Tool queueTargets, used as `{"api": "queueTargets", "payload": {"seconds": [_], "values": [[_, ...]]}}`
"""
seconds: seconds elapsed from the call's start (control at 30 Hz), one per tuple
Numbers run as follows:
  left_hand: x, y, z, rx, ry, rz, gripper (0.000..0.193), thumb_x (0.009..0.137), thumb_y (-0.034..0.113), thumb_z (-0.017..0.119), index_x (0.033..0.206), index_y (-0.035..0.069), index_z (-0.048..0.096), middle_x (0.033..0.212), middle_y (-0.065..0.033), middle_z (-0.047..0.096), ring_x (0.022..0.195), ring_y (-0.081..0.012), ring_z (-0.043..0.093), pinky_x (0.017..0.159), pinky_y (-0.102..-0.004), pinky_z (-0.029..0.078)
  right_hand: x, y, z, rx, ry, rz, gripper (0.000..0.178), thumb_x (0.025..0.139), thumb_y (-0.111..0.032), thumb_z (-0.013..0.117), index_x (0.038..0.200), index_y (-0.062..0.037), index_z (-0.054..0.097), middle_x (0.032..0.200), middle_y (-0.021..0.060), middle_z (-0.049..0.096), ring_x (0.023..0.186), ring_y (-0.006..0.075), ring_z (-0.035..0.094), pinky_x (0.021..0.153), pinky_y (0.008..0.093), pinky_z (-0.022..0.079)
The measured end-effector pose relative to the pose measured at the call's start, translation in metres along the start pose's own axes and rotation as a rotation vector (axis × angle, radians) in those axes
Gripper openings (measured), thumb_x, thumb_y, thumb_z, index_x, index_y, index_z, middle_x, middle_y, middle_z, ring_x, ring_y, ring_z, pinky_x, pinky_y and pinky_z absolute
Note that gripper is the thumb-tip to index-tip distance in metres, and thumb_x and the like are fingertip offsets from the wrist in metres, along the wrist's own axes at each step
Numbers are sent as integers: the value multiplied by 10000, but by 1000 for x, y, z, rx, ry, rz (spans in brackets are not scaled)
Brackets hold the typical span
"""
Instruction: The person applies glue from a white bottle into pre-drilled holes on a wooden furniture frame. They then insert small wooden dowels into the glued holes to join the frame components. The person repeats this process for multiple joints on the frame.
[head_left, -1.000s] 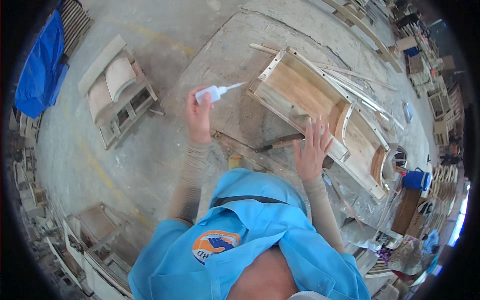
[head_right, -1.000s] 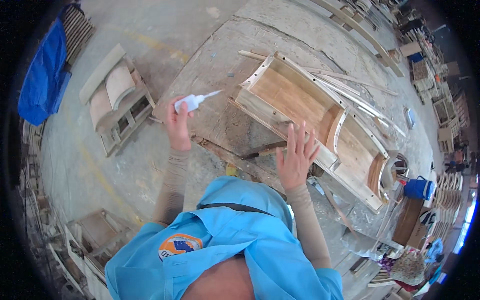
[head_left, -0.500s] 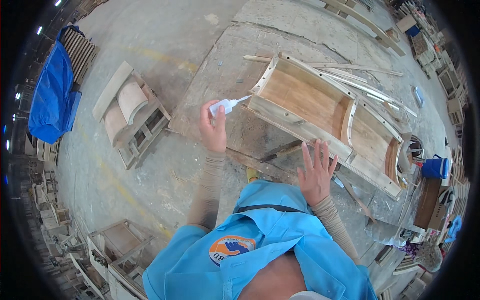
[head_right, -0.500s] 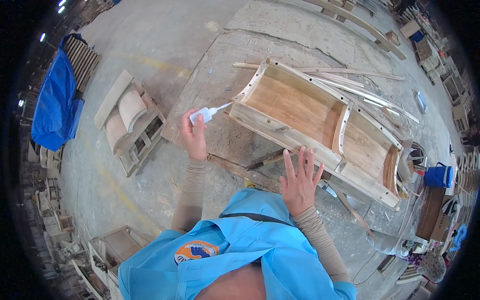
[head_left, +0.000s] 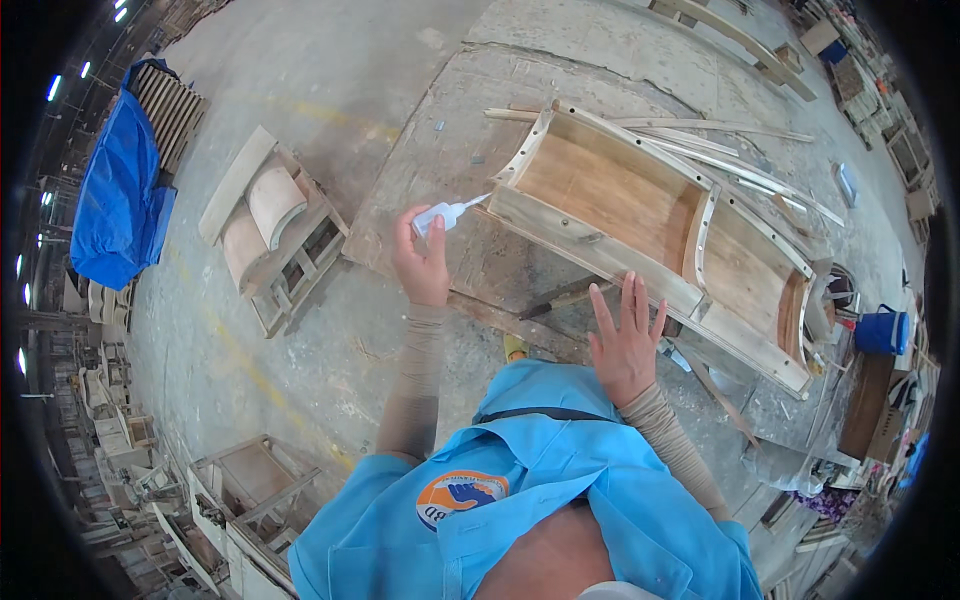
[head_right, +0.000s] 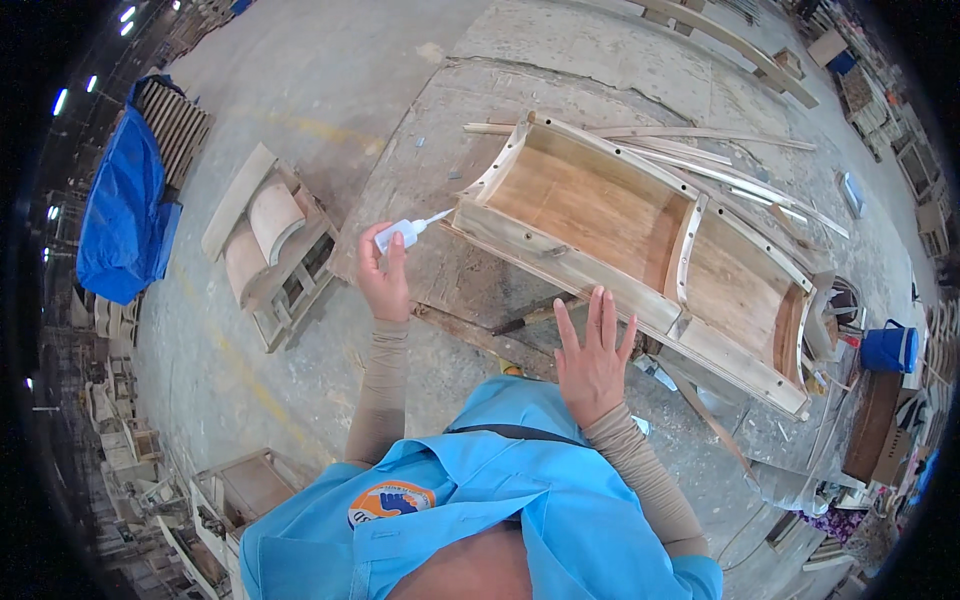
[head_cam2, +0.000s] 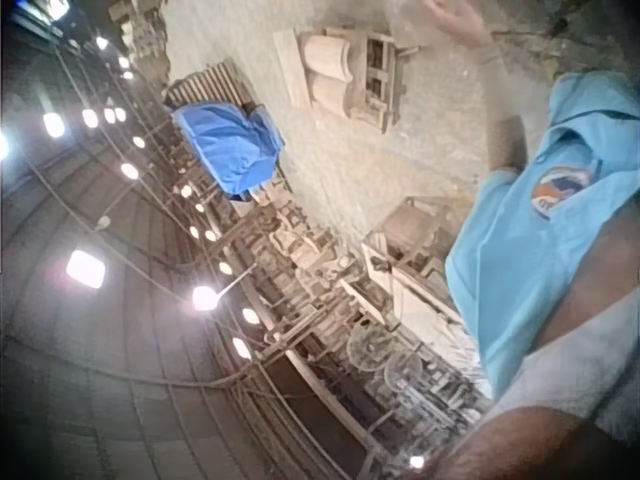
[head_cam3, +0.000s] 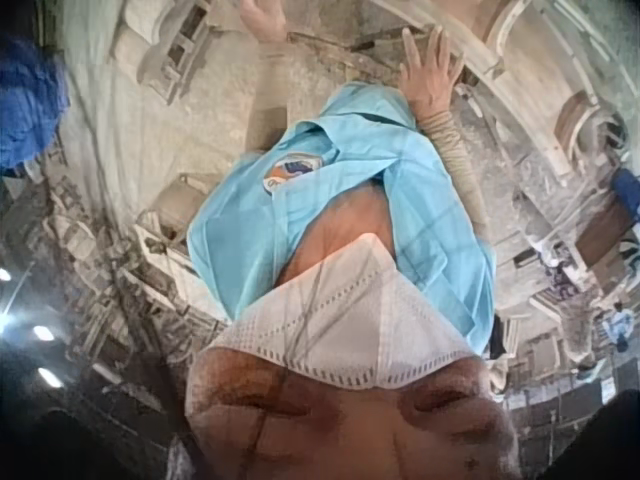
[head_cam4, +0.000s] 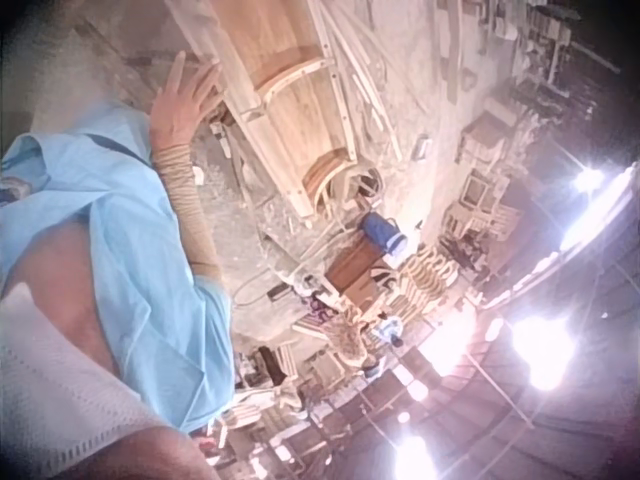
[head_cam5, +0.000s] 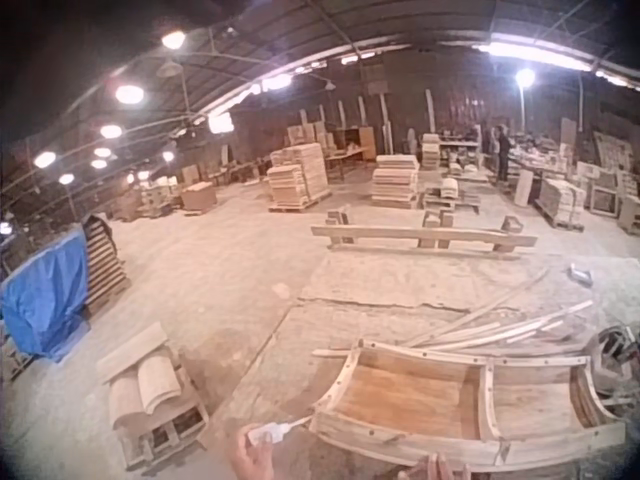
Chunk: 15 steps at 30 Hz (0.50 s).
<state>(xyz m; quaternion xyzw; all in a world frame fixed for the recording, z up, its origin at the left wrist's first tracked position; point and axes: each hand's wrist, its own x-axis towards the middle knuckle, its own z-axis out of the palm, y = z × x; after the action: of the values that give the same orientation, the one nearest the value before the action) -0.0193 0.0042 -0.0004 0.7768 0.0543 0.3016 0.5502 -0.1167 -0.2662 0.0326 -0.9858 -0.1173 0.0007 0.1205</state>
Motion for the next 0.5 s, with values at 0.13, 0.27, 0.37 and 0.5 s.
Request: {"api": "queueTargets", "payload": {"seconds": [0.13,0.27,0.37,0.5], "values": [[-4,11,-7,34,4,-9,204,880,123,601,1030,-8,558,950,-84,587,897,-165,570,802,-293,447,-1,2,3,17,5,-3,711,764,-198,646,1411,-208,350,1501,219,152,1404,341,132,1096,577,72],[-6,15,-11,55,8,13,201,874,125,611,1018,-7,564,938,-82,591,887,-170,571,801,-299,446,-2,3,4,15,-7,-2,703,766,-204,648,1406,-205,358,1501,222,146,1405,346,125,1096,579,68],[-2,10,-8,80,22,51,205,882,143,611,1023,2,563,943,-74,591,893,-162,569,798,-292,445,-2,2,2,14,-13,-5,693,768,-211,649,1400,-199,367,1500,224,143,1405,350,123,1095,581,65],[4,12,2,80,29,37,219,899,171,603,1042,12,556,969,-59,587,912,-139,567,802,-274,443,-3,3,5,5,-11,-12,674,770,-219,649,1389,-190,383,1503,222,135,1406,351,121,1095,582,61]]}}
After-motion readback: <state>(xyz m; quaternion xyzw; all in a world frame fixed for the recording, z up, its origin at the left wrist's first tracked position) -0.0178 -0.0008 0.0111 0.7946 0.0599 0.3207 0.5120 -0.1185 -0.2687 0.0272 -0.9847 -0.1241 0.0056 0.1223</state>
